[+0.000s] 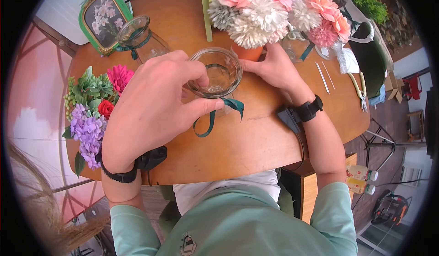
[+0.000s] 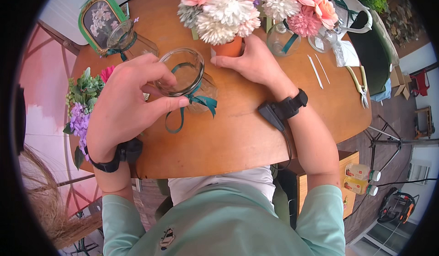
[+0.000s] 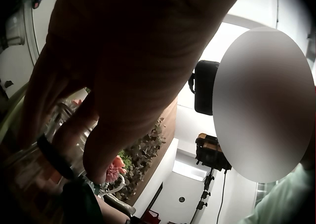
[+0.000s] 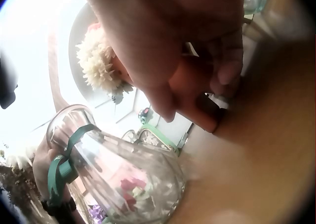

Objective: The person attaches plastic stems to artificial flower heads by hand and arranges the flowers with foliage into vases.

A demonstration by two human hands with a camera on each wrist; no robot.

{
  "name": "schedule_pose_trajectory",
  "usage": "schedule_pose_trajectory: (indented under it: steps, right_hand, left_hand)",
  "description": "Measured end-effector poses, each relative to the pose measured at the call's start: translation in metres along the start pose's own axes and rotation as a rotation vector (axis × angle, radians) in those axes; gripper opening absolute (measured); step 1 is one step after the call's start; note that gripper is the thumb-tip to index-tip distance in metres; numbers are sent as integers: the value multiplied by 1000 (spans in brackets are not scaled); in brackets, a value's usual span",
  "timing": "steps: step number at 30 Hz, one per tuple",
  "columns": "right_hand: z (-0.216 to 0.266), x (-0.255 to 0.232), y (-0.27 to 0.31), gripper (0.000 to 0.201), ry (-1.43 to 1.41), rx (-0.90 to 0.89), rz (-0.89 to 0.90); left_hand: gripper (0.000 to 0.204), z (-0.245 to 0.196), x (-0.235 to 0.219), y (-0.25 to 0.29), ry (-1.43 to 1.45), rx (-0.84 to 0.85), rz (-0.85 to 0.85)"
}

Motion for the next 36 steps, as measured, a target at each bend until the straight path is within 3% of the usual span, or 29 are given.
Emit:
schedule_pose_trajectory:
  steps: [3,8,10,14,16,20,22,26,28,31,36]
  right_hand:
    - [12,7,3,62,59,97,5]
    - [-8,9,-3,65,97,39,-83]
    - [14,6,-1,70,147,260,-21]
    - [0,-1,5,74,97,195,-60]
    - [6,-6,8,72,312,56,-153]
    - [9,-5,12,71,242,106,-120]
    - [3,0,10,73,229,17,-94]
    - [-4,2,5,73,194,79,-73]
    - [-9,1,5,71,27,161,-10]
    - [-13,0,4,67,-53,137,4]
    - [-6,-2,7,66,26,139,-27]
  left_hand:
    - [29,-2,3,1,-24,25,-25]
    - [30,-4,9,2,-48,66,-77]
    - [31,-5,10,1,-70,88,-78]
    - [30,-5,12,1,-85,92,-97]
    - [30,-5,12,2,-73,121,-129]
    - [30,-5,15,0,-102,145,-142]
    - [29,-7,15,-1,-93,129,-136]
    - [28,-5,19,-2,-88,128,-149]
    - [27,-6,20,-3,-68,107,-163]
    - [27,-6,22,-3,-57,96,-170]
    - [28,-8,28,-1,-110,128,-233]
Point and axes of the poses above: each hand's wrist, its own y-axis away from the middle knuckle, its own x-axis out of the palm, z = x × y, the point moved 2 cm from there along -y, towards the middle knuckle, and after that the axes turned 3 degrees about -x, right-handed, at the moved point
